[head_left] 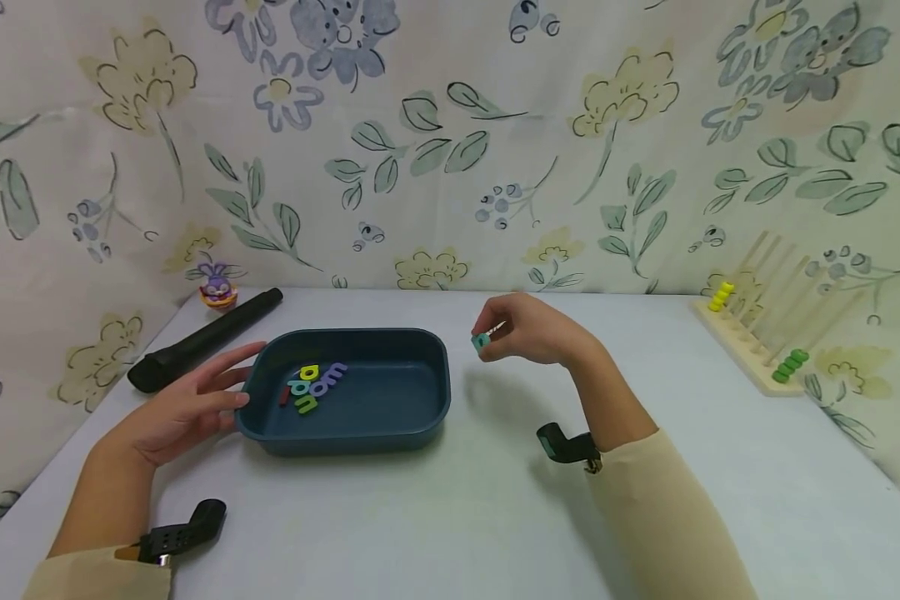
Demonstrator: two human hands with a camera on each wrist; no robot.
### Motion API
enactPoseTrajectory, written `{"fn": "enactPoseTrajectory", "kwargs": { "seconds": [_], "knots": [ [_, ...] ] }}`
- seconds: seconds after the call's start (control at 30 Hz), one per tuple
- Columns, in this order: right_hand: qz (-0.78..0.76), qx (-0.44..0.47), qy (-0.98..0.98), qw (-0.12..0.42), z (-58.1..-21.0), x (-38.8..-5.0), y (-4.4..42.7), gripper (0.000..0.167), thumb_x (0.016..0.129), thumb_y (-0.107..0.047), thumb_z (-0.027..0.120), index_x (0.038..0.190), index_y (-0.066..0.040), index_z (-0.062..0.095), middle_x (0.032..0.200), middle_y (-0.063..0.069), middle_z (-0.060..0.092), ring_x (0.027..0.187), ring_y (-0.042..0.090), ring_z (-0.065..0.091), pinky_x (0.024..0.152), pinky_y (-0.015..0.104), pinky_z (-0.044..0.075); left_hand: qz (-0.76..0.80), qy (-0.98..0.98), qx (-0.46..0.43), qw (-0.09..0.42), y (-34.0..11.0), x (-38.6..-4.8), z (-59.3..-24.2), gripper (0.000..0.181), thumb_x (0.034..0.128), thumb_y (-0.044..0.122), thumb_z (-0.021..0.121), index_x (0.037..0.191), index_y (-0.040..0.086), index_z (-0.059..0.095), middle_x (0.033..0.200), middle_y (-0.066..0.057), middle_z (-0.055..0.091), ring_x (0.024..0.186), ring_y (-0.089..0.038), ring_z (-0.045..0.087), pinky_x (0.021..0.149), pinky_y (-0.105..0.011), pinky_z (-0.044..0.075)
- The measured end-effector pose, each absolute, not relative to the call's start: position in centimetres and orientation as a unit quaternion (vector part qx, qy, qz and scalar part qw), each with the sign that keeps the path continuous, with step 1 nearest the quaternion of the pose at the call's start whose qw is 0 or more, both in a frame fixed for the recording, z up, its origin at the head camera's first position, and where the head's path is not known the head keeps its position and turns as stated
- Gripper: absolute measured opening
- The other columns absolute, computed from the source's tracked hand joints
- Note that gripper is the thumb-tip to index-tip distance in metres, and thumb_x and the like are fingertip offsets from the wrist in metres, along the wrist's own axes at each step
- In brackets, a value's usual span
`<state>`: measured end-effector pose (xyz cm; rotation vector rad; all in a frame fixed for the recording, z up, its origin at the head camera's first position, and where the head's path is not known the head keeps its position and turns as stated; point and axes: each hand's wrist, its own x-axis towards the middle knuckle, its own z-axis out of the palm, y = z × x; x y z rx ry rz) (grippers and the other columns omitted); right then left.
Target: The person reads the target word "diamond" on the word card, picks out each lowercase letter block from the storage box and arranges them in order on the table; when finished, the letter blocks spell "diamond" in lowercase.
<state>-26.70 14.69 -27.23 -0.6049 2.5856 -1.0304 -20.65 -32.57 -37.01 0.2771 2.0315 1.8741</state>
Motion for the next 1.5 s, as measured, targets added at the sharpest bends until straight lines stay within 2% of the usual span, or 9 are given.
{"fn": "enactPoseTrajectory", "kwargs": {
  "seconds": [0.1, 0.27, 0.43, 0.67, 1.07, 1.33, 1.5],
  "knots": [
    [-0.372, -0.212, 0.893, 0.141, -27.7, -26.7, 15.1, 0.024, 0.086, -0.009, 0.081, 0.106, -0.009, 0.067, 0.106, 0.006, 0.074, 0.101, 0.020, 0.073, 0.096, 0.043, 0.055, 0.662, 0.721, 0.096, 0.180, -32.6, -20.6, -37.1, 0.072, 0.1055, 0.008, 0.053, 0.165, 0.033, 0.023, 0.166, -0.015, 0.018, 0.121, -0.006, 0.064, 0.095, -0.031, 0.058],
    [-0.389, -0.219, 0.883, 0.143, -28.4, -26.8, 15.6, 0.024, 0.086, -0.007, 0.079, 0.106, -0.008, 0.065, 0.102, 0.007, 0.072, 0.096, 0.021, 0.072, 0.092, 0.040, 0.055, 0.668, 0.716, 0.092, 0.183, -32.6, -20.5, -37.1, 0.072, 0.1055, 0.008, 0.053, 0.165, 0.033, 0.023, 0.158, -0.003, 0.029, 0.121, -0.007, 0.065, 0.096, -0.032, 0.058],
    [-0.393, -0.208, 0.882, 0.154, -28.7, -26.6, 16.0, 0.024, 0.087, -0.010, 0.079, 0.108, -0.008, 0.066, 0.100, 0.007, 0.070, 0.094, 0.023, 0.071, 0.091, 0.039, 0.053, 0.670, 0.714, 0.091, 0.180, -32.6, -20.5, -37.0, 0.071, 0.1054, 0.007, 0.054, 0.165, 0.033, 0.024, 0.159, -0.004, 0.028, 0.121, -0.008, 0.065, 0.095, -0.032, 0.058],
    [-0.320, -0.185, 0.918, 0.144, -29.6, -26.9, 16.5, 0.020, 0.087, -0.012, 0.077, 0.105, -0.009, 0.068, 0.084, 0.007, 0.063, 0.080, 0.025, 0.063, 0.076, 0.035, 0.051, 0.669, 0.715, 0.100, 0.177, -32.7, -20.8, -36.9, 0.071, 0.1053, 0.006, 0.053, 0.165, 0.032, 0.025, 0.154, 0.001, 0.034, 0.121, -0.008, 0.065, 0.095, -0.032, 0.059],
    [-0.260, -0.161, 0.938, 0.164, -31.3, -27.2, 16.2, 0.017, 0.084, -0.004, 0.073, 0.099, -0.006, 0.066, 0.083, 0.007, 0.061, 0.076, 0.021, 0.060, 0.070, 0.031, 0.051, 0.670, 0.714, 0.093, 0.177, -32.6, -20.7, -37.0, 0.071, 0.1050, 0.006, 0.054, 0.164, 0.032, 0.025, 0.149, 0.004, 0.038, 0.119, -0.009, 0.066, 0.094, -0.032, 0.059],
    [-0.227, -0.144, 0.949, 0.165, -32.1, -27.7, 15.6, 0.018, 0.083, -0.003, 0.073, 0.100, -0.006, 0.068, 0.089, 0.008, 0.063, 0.079, 0.021, 0.060, 0.070, 0.031, 0.050, 0.662, 0.724, 0.085, 0.173, -32.6, -20.7, -37.0, 0.071, 0.1050, 0.009, 0.055, 0.164, 0.033, 0.025, 0.161, -0.009, 0.027, 0.118, -0.007, 0.066, 0.093, -0.032, 0.059],
    [-0.212, -0.146, 0.953, 0.157, -32.6, -27.9, 15.4, 0.015, 0.084, -0.002, 0.073, 0.098, -0.006, 0.069, 0.091, 0.008, 0.063, 0.081, 0.021, 0.059, 0.071, 0.031, 0.049, 0.666, 0.720, 0.086, 0.174, -32.6, -20.6, -36.9, 0.071, 0.1045, 0.008, 0.056, 0.164, 0.033, 0.026, 0.154, -0.002, 0.035, 0.119, -0.009, 0.066, 0.094, -0.032, 0.059]
  ]
}}
